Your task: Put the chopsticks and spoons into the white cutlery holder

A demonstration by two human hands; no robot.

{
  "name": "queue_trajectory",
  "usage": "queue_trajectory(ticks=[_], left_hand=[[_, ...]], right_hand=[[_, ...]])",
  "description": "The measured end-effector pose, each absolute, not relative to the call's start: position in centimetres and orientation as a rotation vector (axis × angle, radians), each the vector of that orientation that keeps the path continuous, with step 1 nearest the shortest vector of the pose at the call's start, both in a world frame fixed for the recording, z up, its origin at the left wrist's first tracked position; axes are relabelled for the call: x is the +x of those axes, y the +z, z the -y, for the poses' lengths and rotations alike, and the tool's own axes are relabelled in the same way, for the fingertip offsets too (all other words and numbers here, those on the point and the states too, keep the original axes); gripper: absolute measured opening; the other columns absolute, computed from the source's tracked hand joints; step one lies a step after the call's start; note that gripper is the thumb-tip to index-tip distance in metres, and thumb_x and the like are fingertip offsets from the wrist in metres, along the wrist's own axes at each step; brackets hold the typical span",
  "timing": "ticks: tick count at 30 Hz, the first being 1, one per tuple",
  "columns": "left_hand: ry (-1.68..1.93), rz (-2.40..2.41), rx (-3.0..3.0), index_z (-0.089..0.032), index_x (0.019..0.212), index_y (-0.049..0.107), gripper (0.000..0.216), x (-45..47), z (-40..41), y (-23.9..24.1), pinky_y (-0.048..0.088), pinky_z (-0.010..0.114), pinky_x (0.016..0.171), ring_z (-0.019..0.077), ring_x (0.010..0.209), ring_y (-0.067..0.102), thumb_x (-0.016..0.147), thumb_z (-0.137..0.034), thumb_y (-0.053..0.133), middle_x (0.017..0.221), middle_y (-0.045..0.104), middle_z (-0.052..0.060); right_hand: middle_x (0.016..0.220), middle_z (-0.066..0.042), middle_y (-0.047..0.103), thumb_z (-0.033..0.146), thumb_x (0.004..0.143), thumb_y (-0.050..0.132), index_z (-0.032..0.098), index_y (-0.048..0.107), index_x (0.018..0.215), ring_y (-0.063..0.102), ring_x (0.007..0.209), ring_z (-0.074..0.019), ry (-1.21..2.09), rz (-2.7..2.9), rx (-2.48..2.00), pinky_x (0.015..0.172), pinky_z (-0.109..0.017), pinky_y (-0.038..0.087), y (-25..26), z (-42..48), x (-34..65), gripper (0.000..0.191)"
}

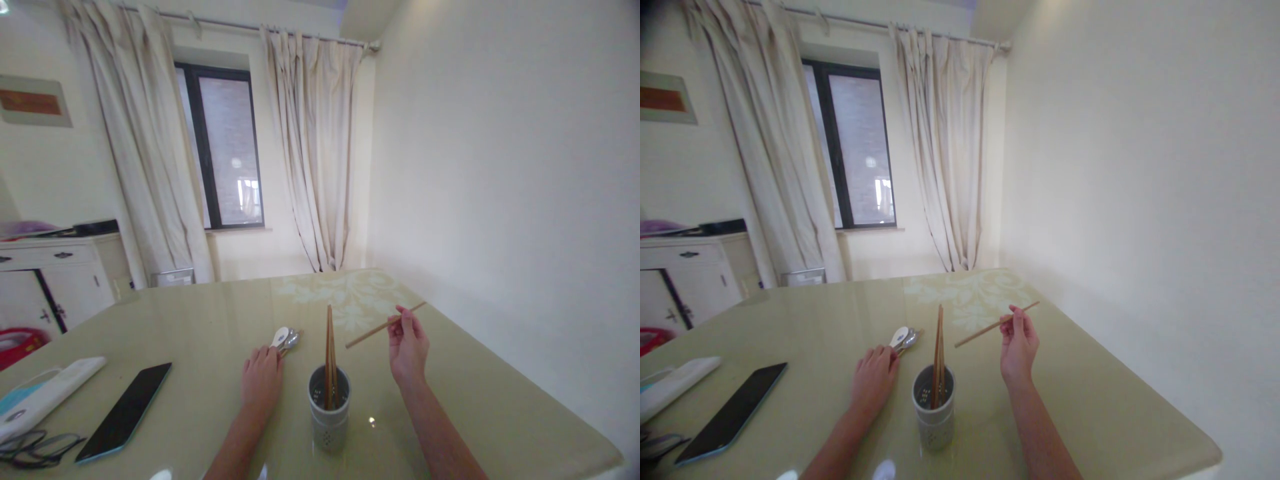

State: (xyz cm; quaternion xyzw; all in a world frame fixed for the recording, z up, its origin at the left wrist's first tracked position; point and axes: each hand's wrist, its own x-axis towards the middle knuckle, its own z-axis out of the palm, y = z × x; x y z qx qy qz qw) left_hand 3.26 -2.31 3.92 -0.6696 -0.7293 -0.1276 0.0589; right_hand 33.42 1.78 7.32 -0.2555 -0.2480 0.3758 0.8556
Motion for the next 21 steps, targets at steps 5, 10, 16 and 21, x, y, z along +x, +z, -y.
queue_trajectory(ticks=[5, 10, 16, 21], left_hand=[[-0.388, 2.229, -2.043, -0.018, 0.112, 0.073, 0.030, 3.5, 2.3, 3.8, 0.045, 0.038, 0.097, 0.0274, 0.117, 0.064, 0.106, -0.026, 0.044, 0.117, 0.074, 0.012], [-0.459, 2.201, -2.133, -0.021, 0.107, 0.074, 0.026, 3.7, 2.1, 3.3, 0.045, 0.037, 0.098, 0.0268, 0.116, 0.064, 0.103, -0.026, 0.049, 0.118, 0.075, 0.010], [-0.634, 2.025, -2.274, -0.021, 0.100, 0.073, 0.026, 4.6, 2.2, 2.6, 0.045, 0.039, 0.100, 0.0271, 0.112, 0.064, 0.102, -0.027, 0.048, 0.111, 0.075, 0.008], [-0.796, 2.061, -2.261, -0.020, 0.099, 0.070, 0.026, 5.3, 2.0, 2.7, 0.048, 0.040, 0.097, 0.0274, 0.106, 0.069, 0.103, -0.026, 0.044, 0.107, 0.076, 0.010]], right_hand=[[0.069, 0.000, 0.070, 0.053, 0.071, 0.094, 0.020, 0.082, 0.096, 0.059, 0.059, -0.0098, 0.853, 0.642, -0.516, 0.051, -0.018, 0.048, 7.8, -1.0, 32.1, 0.043], [0.064, -0.001, 0.067, 0.057, 0.080, 0.087, 0.019, 0.083, 0.101, 0.053, 0.054, -0.0104, 0.911, 0.874, -0.563, 0.047, -0.021, 0.043, 7.8, 0.5, 29.3, 0.043], [0.060, -0.002, 0.066, 0.059, 0.083, 0.082, 0.019, 0.085, 0.085, 0.048, 0.048, -0.0116, 0.885, 1.203, -0.703, 0.046, -0.026, 0.039, 7.3, 2.0, 27.3, 0.041], [0.060, -0.001, 0.062, 0.067, 0.087, 0.072, 0.018, 0.081, 0.079, 0.047, 0.048, -0.0125, 0.873, 1.200, -0.817, 0.047, -0.027, 0.037, 7.1, 1.8, 26.9, 0.051]])
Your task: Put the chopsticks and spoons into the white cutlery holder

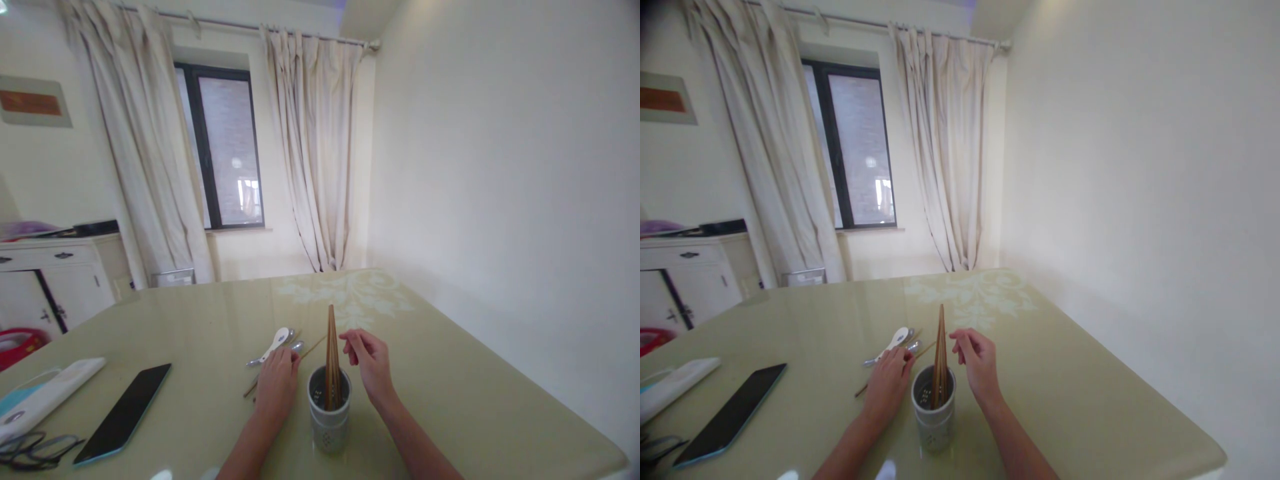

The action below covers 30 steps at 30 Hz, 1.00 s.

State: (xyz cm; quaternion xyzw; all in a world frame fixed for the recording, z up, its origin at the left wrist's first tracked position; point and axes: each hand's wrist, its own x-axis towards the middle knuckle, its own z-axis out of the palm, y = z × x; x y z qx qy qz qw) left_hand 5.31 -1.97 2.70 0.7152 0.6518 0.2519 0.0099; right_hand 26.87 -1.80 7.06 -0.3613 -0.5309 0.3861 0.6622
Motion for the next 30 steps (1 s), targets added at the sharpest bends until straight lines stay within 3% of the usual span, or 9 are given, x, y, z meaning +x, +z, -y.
queue_trajectory(ticks=[5, 11, 17, 20, 23, 27, 30], left_hand=[[0.968, -1.780, 2.054, -0.022, 0.107, 0.063, 0.027, 6.0, 2.1, 2.6, 0.053, 0.036, 0.087, 0.0246, 0.098, 0.074, 0.105, -0.032, 0.038, 0.105, 0.078, 0.009], [1.123, -1.408, 2.012, -0.023, 0.113, 0.066, 0.026, 7.1, 3.1, 3.2, 0.055, 0.033, 0.084, 0.0218, 0.094, 0.072, 0.101, -0.034, 0.046, 0.106, 0.077, 0.008], [1.079, -1.267, 2.047, -0.024, 0.120, 0.071, 0.029, 7.3, 3.4, 3.2, 0.056, 0.033, 0.086, 0.0223, 0.095, 0.071, 0.096, -0.029, 0.056, 0.110, 0.078, 0.007], [1.146, -1.374, 2.061, -0.023, 0.123, 0.070, 0.032, 6.7, 2.7, 2.9, 0.055, 0.037, 0.095, 0.0238, 0.105, 0.071, 0.102, -0.034, 0.048, 0.116, 0.078, 0.009], [1.144, -1.716, 2.114, -0.020, 0.111, 0.072, 0.033, 4.9, 1.7, 3.1, 0.051, 0.040, 0.100, 0.0255, 0.110, 0.068, 0.105, -0.033, 0.042, 0.115, 0.076, 0.011], [0.722, -2.171, 2.167, -0.019, 0.103, 0.071, 0.022, 2.3, 1.4, 3.6, 0.048, 0.038, 0.096, 0.0261, 0.108, 0.066, 0.100, -0.023, 0.050, 0.110, 0.074, 0.010], [0.490, -2.287, 2.153, -0.019, 0.101, 0.071, 0.018, 1.5, 1.7, 3.8, 0.047, 0.036, 0.094, 0.0265, 0.110, 0.065, 0.099, -0.025, 0.054, 0.112, 0.073, 0.009]], right_hand=[[0.057, 0.001, 0.059, 0.077, 0.079, 0.072, 0.018, 0.074, 0.071, 0.046, 0.047, -0.0128, 1.005, 1.230, -0.972, 0.047, -0.026, 0.034, 5.7, 0.5, 26.4, 0.060], [0.075, -0.002, 0.072, 0.063, 0.084, 0.075, 0.018, 0.079, 0.089, 0.060, 0.064, -0.0159, 1.160, 1.332, -0.996, 0.058, -0.025, 0.041, 4.5, 0.4, 26.1, 0.046], [0.078, -0.004, 0.076, 0.064, 0.083, 0.077, 0.017, 0.075, 0.087, 0.068, 0.073, -0.0191, 1.230, 1.346, -0.952, 0.066, -0.027, 0.046, 4.8, 0.4, 26.4, 0.047], [0.084, -0.006, 0.078, 0.069, 0.079, 0.079, 0.019, 0.071, 0.087, 0.071, 0.073, -0.0206, 1.168, 1.190, -0.880, 0.065, -0.029, 0.052, 5.2, 0.0, 26.8, 0.052], [0.089, -0.007, 0.078, 0.071, 0.078, 0.080, 0.020, 0.068, 0.092, 0.071, 0.073, -0.0196, 0.930, 0.939, -0.804, 0.069, -0.032, 0.056, 6.0, -0.6, 28.2, 0.054], [0.081, -0.001, 0.072, 0.064, 0.082, 0.080, 0.021, 0.066, 0.094, 0.063, 0.065, -0.0135, 0.644, 0.693, -0.717, 0.065, -0.027, 0.054, 7.1, -1.2, 31.5, 0.047], [0.073, 0.003, 0.067, 0.060, 0.079, 0.084, 0.021, 0.066, 0.094, 0.055, 0.056, -0.0104, 0.626, 0.597, -0.640, 0.055, -0.023, 0.048, 8.3, -1.2, 33.5, 0.045]])
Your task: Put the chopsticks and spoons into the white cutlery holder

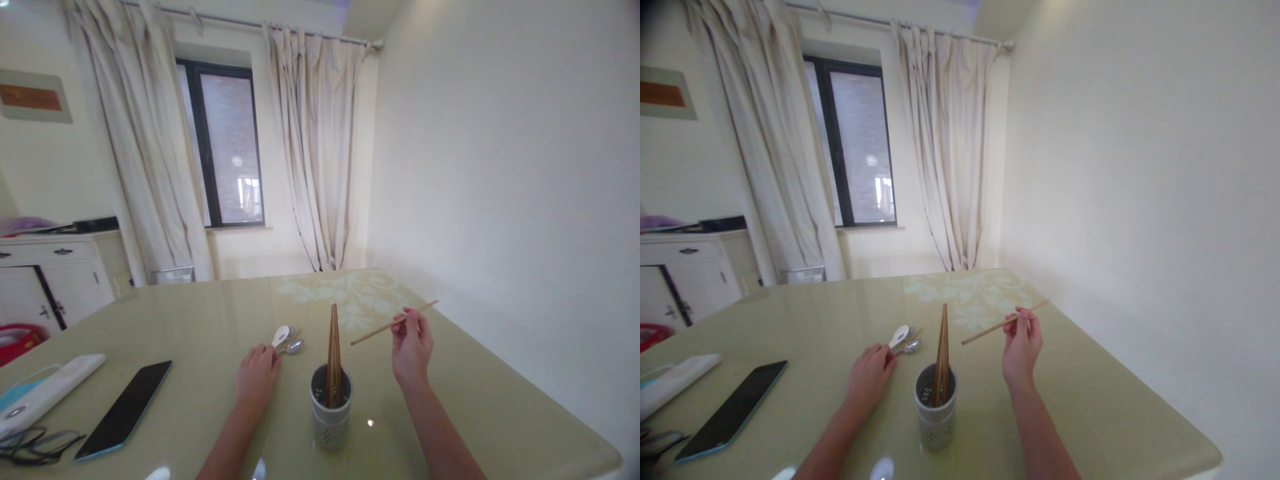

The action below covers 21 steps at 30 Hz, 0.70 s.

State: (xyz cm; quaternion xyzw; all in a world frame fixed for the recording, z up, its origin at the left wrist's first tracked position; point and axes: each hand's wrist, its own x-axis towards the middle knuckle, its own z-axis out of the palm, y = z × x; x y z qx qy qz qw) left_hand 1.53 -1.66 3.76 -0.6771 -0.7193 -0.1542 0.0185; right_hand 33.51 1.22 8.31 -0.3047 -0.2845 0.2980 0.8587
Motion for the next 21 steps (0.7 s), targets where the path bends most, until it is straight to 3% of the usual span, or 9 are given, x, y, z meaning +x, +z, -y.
queue_trajectory(ticks=[4, 9, 12, 21], left_hand=[[-0.433, 2.241, -2.085, -0.020, 0.103, 0.071, 0.019, 1.8, 1.9, 3.8, 0.046, 0.036, 0.094, 0.0267, 0.112, 0.065, 0.100, -0.027, 0.054, 0.115, 0.073, 0.010], [-0.507, 2.234, -2.109, -0.021, 0.103, 0.071, 0.018, 1.8, 1.7, 3.5, 0.048, 0.036, 0.096, 0.0264, 0.110, 0.067, 0.099, -0.025, 0.054, 0.110, 0.076, 0.008], [-0.547, 2.236, -2.117, -0.023, 0.099, 0.072, 0.019, 1.8, 1.6, 3.1, 0.048, 0.036, 0.097, 0.0267, 0.111, 0.068, 0.100, -0.028, 0.053, 0.108, 0.077, 0.007], [-0.614, 2.140, -2.271, -0.020, 0.105, 0.074, 0.026, 2.6, 1.2, 2.4, 0.049, 0.036, 0.098, 0.0258, 0.111, 0.068, 0.102, -0.026, 0.049, 0.113, 0.077, 0.010]], right_hand=[[0.070, 0.003, 0.065, 0.057, 0.073, 0.090, 0.020, 0.071, 0.092, 0.050, 0.053, -0.0085, 0.732, 0.675, -0.574, 0.048, -0.020, 0.042, 10.6, -0.5, 33.4, 0.045], [0.065, 0.001, 0.065, 0.056, 0.082, 0.084, 0.019, 0.074, 0.090, 0.051, 0.049, -0.0100, 0.878, 1.086, -0.640, 0.045, -0.022, 0.042, 12.3, 0.9, 29.9, 0.039], [0.062, 0.001, 0.066, 0.059, 0.083, 0.082, 0.020, 0.070, 0.084, 0.053, 0.047, -0.0121, 0.909, 1.253, -0.699, 0.044, -0.024, 0.045, 11.8, 1.4, 28.2, 0.040], [0.055, 0.004, 0.056, 0.061, 0.093, 0.071, 0.021, 0.066, 0.077, 0.049, 0.044, -0.0112, 0.894, 1.448, -0.800, 0.042, -0.022, 0.036, 8.3, 2.3, 27.5, 0.043]])
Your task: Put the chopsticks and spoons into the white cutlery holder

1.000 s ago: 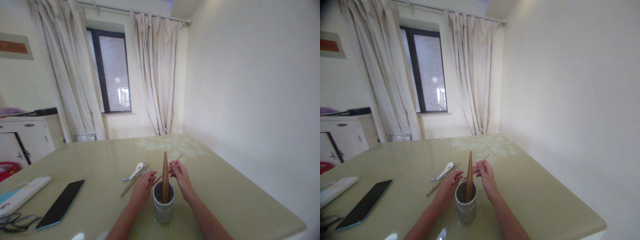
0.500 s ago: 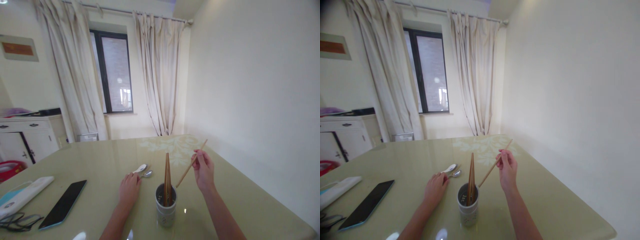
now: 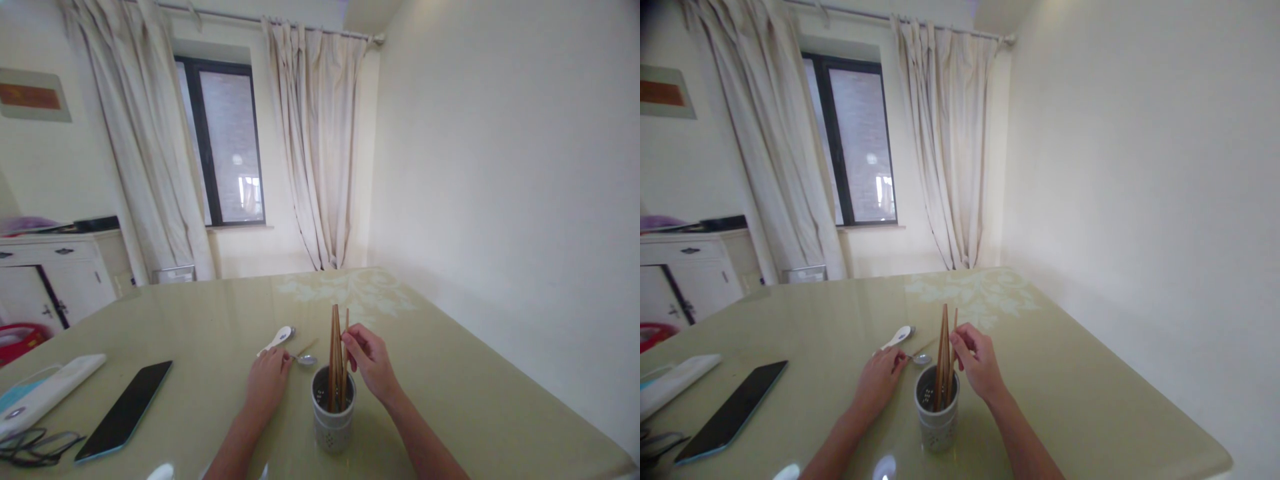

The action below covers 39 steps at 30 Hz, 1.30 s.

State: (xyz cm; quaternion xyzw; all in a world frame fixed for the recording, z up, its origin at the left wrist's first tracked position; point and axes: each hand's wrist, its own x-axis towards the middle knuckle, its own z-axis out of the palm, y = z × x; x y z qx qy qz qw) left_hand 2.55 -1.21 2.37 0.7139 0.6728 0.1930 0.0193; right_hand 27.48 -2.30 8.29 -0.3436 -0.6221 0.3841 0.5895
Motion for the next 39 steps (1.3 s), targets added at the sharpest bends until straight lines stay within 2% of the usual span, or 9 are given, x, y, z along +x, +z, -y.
queue_trajectory(ticks=[4, 10, 16, 20, 25, 30, 39], left_hand=[[0.622, -2.046, 2.254, -0.021, 0.114, 0.075, 0.032, 3.0, 1.2, 2.0, 0.047, 0.038, 0.105, 0.0254, 0.117, 0.067, 0.103, -0.023, 0.045, 0.120, 0.076, 0.010], [0.552, -2.112, 2.339, -0.024, 0.119, 0.075, 0.039, 3.1, 1.5, 2.1, 0.049, 0.041, 0.102, 0.0272, 0.118, 0.066, 0.104, -0.017, 0.040, 0.120, 0.074, 0.010], [0.409, -2.140, 2.413, -0.022, 0.109, 0.074, 0.035, 3.2, 1.7, 2.5, 0.049, 0.042, 0.099, 0.0291, 0.117, 0.066, 0.101, -0.011, 0.042, 0.120, 0.073, 0.011], [0.458, -2.102, 2.397, -0.020, 0.106, 0.072, 0.031, 3.5, 1.6, 2.6, 0.048, 0.041, 0.098, 0.0281, 0.114, 0.066, 0.105, -0.019, 0.041, 0.116, 0.074, 0.011], [0.576, -2.001, 2.367, -0.023, 0.123, 0.069, 0.031, 3.5, 1.6, 2.7, 0.045, 0.041, 0.104, 0.0267, 0.122, 0.063, 0.105, -0.021, 0.044, 0.126, 0.072, 0.009], [0.528, -2.028, 2.358, -0.022, 0.108, 0.073, 0.025, 3.5, 1.5, 2.8, 0.046, 0.040, 0.102, 0.0267, 0.117, 0.063, 0.104, -0.022, 0.047, 0.119, 0.071, 0.009], [0.579, -2.192, 2.221, -0.018, 0.112, 0.071, 0.029, 3.3, 1.0, 2.5, 0.046, 0.037, 0.100, 0.0261, 0.117, 0.062, 0.106, -0.023, 0.042, 0.121, 0.068, 0.011]], right_hand=[[0.053, 0.002, 0.059, 0.065, 0.095, 0.065, 0.020, 0.067, 0.075, 0.048, 0.042, -0.0107, 0.895, 1.457, -0.818, 0.043, -0.023, 0.035, 7.9, 2.5, 27.6, 0.050], [0.050, 0.001, 0.060, 0.077, 0.090, 0.061, 0.019, 0.066, 0.072, 0.046, 0.038, -0.0102, 0.945, 1.377, -0.839, 0.040, -0.022, 0.032, 7.2, 1.6, 27.5, 0.061], [0.049, 0.002, 0.059, 0.079, 0.089, 0.060, 0.018, 0.067, 0.075, 0.044, 0.036, -0.0088, 0.983, 1.308, -0.857, 0.038, -0.020, 0.030, 5.7, 0.3, 27.6, 0.063], [0.049, 0.002, 0.058, 0.079, 0.089, 0.060, 0.017, 0.067, 0.076, 0.044, 0.037, -0.0084, 0.983, 1.304, -0.869, 0.038, -0.020, 0.031, 5.2, -0.1, 27.7, 0.064], [0.049, 0.003, 0.056, 0.081, 0.088, 0.060, 0.017, 0.067, 0.075, 0.043, 0.037, -0.0087, 0.986, 1.292, -0.893, 0.037, -0.020, 0.031, 5.1, -0.2, 27.5, 0.065], [0.049, 0.003, 0.056, 0.080, 0.089, 0.060, 0.017, 0.067, 0.075, 0.044, 0.038, -0.0092, 0.985, 1.282, -0.920, 0.039, -0.021, 0.031, 5.1, 0.0, 27.5, 0.065], [0.049, 0.003, 0.055, 0.083, 0.086, 0.060, 0.017, 0.067, 0.075, 0.044, 0.039, -0.0086, 0.992, 1.269, -0.934, 0.039, -0.020, 0.032, 5.0, -0.1, 27.4, 0.067]])
